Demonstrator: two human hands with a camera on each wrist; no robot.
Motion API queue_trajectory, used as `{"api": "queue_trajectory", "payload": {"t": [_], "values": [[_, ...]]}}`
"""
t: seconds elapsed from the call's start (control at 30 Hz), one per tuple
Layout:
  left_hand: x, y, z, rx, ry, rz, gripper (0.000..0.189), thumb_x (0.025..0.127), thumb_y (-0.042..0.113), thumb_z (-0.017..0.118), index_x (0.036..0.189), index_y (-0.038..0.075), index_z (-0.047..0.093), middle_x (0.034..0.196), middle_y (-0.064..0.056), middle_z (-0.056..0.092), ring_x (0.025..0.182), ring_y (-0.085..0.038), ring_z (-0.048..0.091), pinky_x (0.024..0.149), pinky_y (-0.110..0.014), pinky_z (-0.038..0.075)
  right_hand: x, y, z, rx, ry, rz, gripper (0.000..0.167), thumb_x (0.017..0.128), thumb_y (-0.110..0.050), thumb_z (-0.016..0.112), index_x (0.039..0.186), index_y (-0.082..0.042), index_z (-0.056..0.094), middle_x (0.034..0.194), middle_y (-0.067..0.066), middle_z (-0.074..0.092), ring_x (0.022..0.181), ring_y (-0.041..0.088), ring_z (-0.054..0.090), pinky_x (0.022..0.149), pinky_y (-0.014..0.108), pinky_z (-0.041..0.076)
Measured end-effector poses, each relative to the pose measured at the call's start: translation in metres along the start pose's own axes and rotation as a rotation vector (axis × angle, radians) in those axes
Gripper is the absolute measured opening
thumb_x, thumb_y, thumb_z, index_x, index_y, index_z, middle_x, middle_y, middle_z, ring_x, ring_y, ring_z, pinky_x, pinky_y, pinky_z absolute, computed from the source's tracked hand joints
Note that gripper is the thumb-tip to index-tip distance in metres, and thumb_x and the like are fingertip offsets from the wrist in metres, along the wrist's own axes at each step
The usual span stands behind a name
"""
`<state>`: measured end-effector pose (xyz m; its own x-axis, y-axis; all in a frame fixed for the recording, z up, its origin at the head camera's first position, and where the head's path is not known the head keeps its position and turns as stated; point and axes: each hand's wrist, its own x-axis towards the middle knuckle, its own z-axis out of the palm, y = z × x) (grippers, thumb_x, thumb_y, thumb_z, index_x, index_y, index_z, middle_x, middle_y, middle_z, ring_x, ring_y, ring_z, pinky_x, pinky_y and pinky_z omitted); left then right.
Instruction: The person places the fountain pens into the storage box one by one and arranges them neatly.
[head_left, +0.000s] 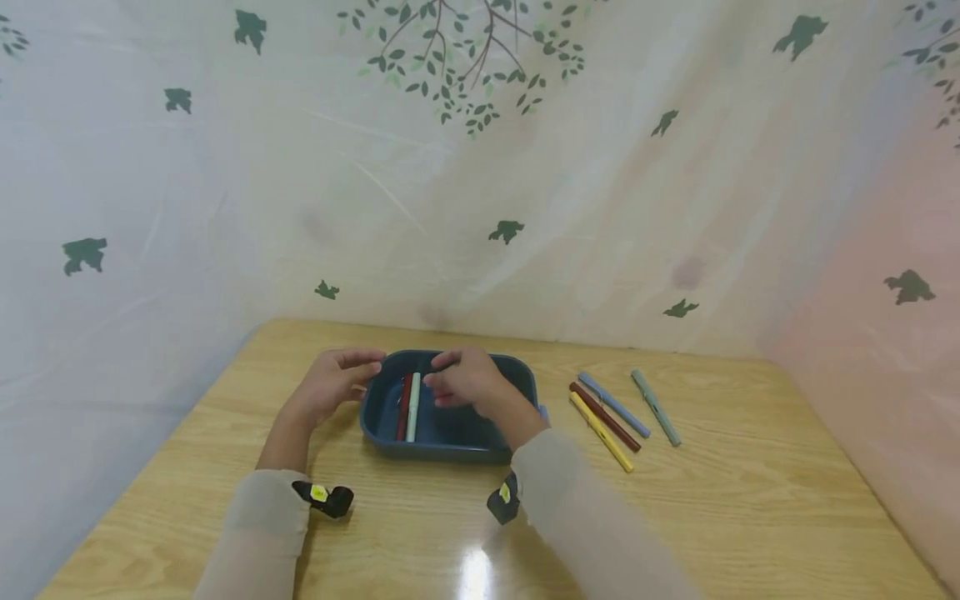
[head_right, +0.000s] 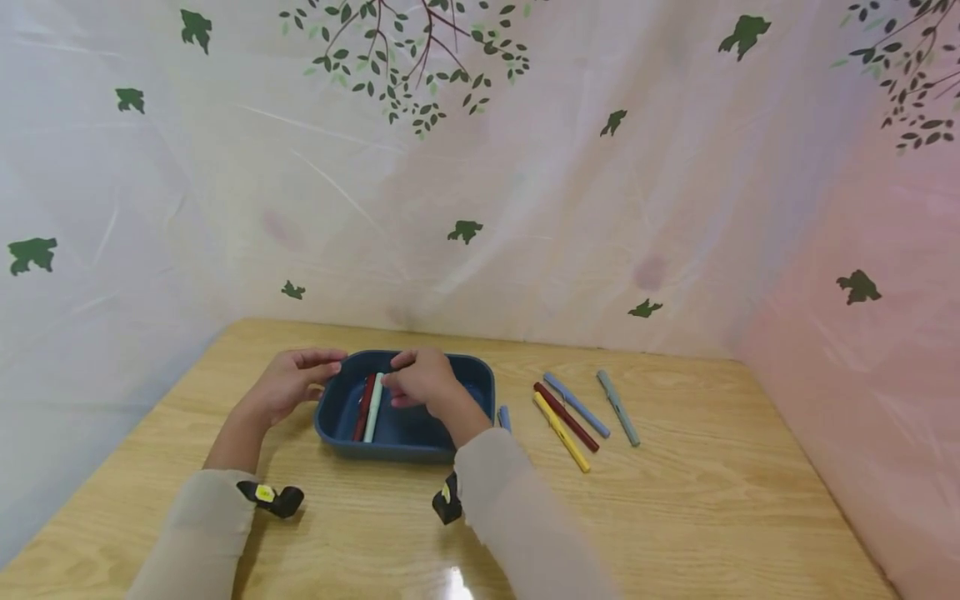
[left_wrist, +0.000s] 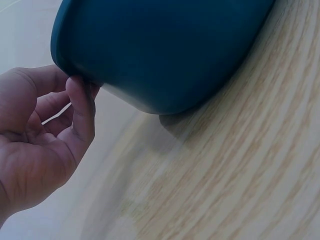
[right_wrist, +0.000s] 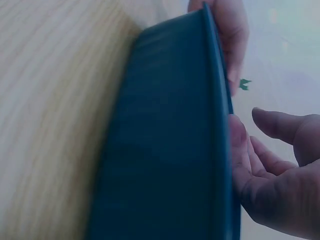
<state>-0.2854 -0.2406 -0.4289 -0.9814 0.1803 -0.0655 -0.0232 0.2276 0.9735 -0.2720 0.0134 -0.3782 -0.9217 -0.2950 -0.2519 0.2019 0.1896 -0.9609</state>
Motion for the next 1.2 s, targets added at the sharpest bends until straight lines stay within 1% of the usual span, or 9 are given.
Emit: {"api": "queue_trajectory", "payload": {"t": [0.13,0.23,0.33,0.47,0.57,0.7,0.8,0.97,1.2], "values": [[-0.001,-0.001,0.000,0.006,0.000,0.004,0.041,0.104,0.020,0.063,0.139,-0.002,0.059,0.131,-0.020,0.062,0.099,-0.018,0.065,0.081,-0.031,0.058,-0.001,-0.006,-0.012,-0.019,-0.010,-0.011,0.040,0.095,0.000,0.071,0.133,0.007,0.058,0.109,0.017,0.072,0.105,0.039,0.068,0.076,0.037,0.062],[-0.002,-0.001,0.000,0.004,-0.002,0.009,0.042,0.104,0.020,0.063,0.139,-0.003,0.058,0.130,-0.020,0.062,0.098,-0.017,0.065,0.080,-0.030,0.058,-0.003,-0.011,-0.021,-0.034,-0.005,-0.029,0.041,0.095,-0.001,0.070,0.133,0.007,0.058,0.111,0.018,0.071,0.095,0.032,0.070,0.077,0.037,0.062],[-0.003,0.001,0.001,0.001,0.003,0.005,0.042,0.104,0.019,0.063,0.139,-0.003,0.059,0.130,-0.020,0.062,0.097,-0.016,0.065,0.079,-0.030,0.058,-0.006,-0.015,-0.031,-0.038,0.012,-0.041,0.038,0.096,0.000,0.069,0.132,0.005,0.060,0.109,0.018,0.071,0.085,0.024,0.068,0.075,0.037,0.062],[-0.004,0.002,0.002,0.011,0.003,0.001,0.042,0.104,0.019,0.062,0.139,-0.003,0.059,0.132,-0.020,0.061,0.099,-0.017,0.064,0.080,-0.030,0.058,-0.010,-0.017,-0.045,-0.054,0.031,-0.047,0.034,0.096,-0.001,0.068,0.129,0.003,0.061,0.107,0.017,0.071,0.081,0.023,0.067,0.076,0.039,0.062],[-0.004,0.003,0.001,0.016,-0.002,0.005,0.042,0.104,0.019,0.062,0.140,-0.003,0.058,0.134,-0.021,0.060,0.100,-0.017,0.064,0.080,-0.030,0.058,-0.012,-0.018,-0.055,-0.066,0.047,-0.054,0.034,0.096,0.000,0.068,0.129,0.003,0.061,0.109,0.019,0.070,0.081,0.023,0.067,0.076,0.039,0.062],[-0.004,0.002,0.001,0.010,-0.006,0.011,0.043,0.105,0.019,0.062,0.140,-0.003,0.057,0.133,-0.021,0.061,0.099,-0.016,0.064,0.080,-0.030,0.058,-0.015,-0.018,-0.069,-0.091,0.069,-0.068,0.035,0.096,0.000,0.068,0.130,0.003,0.060,0.116,0.024,0.069,0.085,0.025,0.069,0.076,0.039,0.062],[-0.004,0.001,0.000,0.007,-0.007,0.012,0.043,0.104,0.019,0.062,0.140,-0.003,0.057,0.132,-0.020,0.061,0.098,-0.016,0.064,0.079,-0.029,0.058,-0.017,-0.016,-0.081,-0.122,0.086,-0.076,0.036,0.097,-0.002,0.068,0.131,0.002,0.060,0.118,0.024,0.068,0.093,0.032,0.070,0.077,0.038,0.062],[-0.004,0.001,0.000,0.005,-0.007,0.017,0.042,0.104,0.019,0.062,0.140,-0.003,0.058,0.130,-0.019,0.062,0.097,-0.015,0.064,0.078,-0.029,0.058,-0.022,-0.012,-0.100,-0.164,0.117,-0.081,0.036,0.098,-0.005,0.068,0.132,0.002,0.059,0.116,0.021,0.068,0.107,0.042,0.066,0.078,0.037,0.061],[-0.005,0.002,0.000,0.007,-0.005,0.029,0.042,0.104,0.019,0.063,0.139,-0.004,0.058,0.129,-0.018,0.062,0.096,-0.014,0.064,0.078,-0.029,0.057,-0.030,-0.005,-0.125,-0.222,0.146,-0.090,0.036,0.100,-0.009,0.066,0.134,0.001,0.058,0.121,0.022,0.067,0.106,0.038,0.067,0.083,0.040,0.061]]}}
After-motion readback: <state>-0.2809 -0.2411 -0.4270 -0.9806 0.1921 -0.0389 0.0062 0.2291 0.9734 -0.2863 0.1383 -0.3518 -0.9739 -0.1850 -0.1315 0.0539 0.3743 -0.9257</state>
